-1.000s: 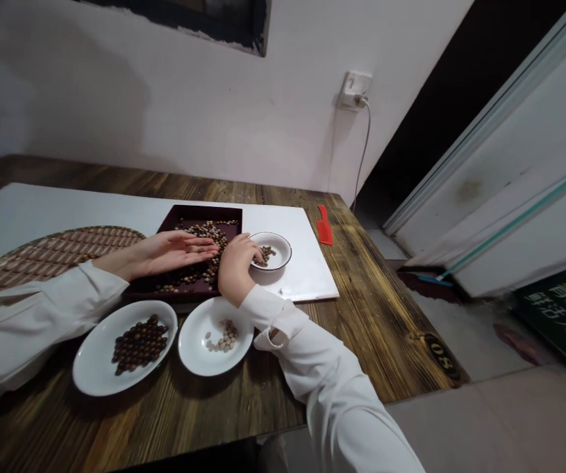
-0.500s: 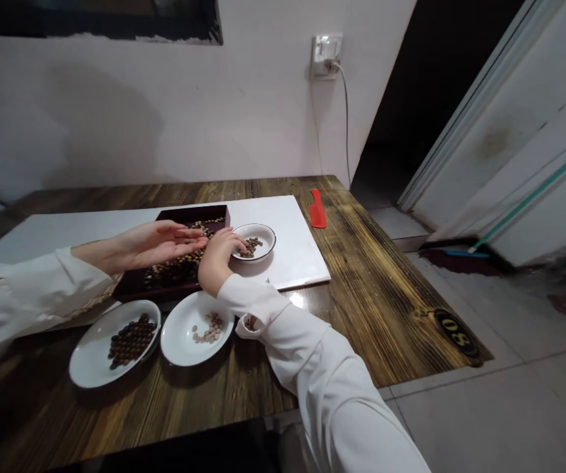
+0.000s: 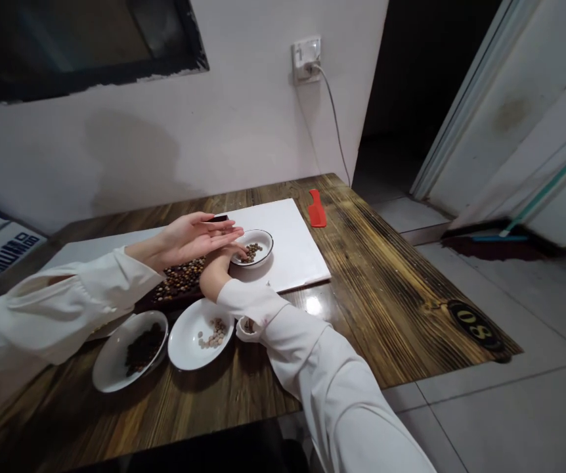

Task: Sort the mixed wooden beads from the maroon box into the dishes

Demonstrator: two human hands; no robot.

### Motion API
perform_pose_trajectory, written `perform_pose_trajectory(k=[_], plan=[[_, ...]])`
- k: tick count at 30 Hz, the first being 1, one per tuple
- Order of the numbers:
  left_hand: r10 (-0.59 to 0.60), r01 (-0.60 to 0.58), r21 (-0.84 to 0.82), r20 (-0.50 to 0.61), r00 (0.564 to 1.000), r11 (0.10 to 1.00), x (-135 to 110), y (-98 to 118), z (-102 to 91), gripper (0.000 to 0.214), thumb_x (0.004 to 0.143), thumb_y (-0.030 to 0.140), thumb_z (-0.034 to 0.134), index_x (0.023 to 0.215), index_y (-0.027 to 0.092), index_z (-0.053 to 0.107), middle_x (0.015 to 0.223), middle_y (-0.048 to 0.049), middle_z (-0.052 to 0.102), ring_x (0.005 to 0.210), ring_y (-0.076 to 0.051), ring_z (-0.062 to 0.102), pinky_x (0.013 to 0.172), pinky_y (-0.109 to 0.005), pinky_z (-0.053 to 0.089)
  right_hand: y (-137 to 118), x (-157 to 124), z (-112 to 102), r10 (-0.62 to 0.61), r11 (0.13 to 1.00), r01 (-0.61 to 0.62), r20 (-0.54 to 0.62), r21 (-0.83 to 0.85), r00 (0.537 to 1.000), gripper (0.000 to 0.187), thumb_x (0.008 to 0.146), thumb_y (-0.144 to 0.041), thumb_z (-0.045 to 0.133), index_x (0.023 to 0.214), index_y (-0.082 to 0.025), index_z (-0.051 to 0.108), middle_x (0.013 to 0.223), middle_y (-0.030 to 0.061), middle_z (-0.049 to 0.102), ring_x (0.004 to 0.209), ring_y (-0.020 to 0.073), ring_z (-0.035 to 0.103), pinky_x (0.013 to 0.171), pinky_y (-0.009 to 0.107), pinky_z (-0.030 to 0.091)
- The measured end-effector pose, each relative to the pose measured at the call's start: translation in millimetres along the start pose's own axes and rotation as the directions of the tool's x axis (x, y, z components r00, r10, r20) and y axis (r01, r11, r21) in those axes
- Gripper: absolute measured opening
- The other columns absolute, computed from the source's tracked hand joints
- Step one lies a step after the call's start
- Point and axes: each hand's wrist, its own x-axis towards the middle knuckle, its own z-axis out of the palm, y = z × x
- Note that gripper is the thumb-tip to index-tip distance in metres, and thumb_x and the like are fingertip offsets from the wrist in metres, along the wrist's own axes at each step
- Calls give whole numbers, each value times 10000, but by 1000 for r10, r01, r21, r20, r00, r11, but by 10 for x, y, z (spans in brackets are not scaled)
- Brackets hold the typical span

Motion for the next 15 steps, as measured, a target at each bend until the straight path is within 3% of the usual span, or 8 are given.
perform_pose_trajectory(k=[6,10,15], plan=[[-14,13,17,39,999,1000,53,-45,122,599,848,221,372,1390,14,222,1286,-260,468,1227,-284,492,1032,-362,418,6,-33,-38,19,999,-19,-16,35,1000,424,828,48,273,1188,114,489,1170,315,548,1138,386,513,794,504,506],[-14,13,28,35,999,1000,89,-49,119,602,861,256,369,1382,-11,231,1298,-273,451,1233,-278,487,1018,-322,422,19,-12,-73,47,997,-48,10,62,999,402,845,20,299,1184,101,500,1170,324,544,1124,382,526,789,515,506],[-28,27,37,38,999,999,123,-80,77,614,863,278,393,1391,11,227,1288,-275,470,1204,-276,514,1010,-343,427,-15,-12,-44,29,998,-30,25,59,999,437,843,11,284,1202,37,530,1166,269,572,1133,370,526,839,555,477]])
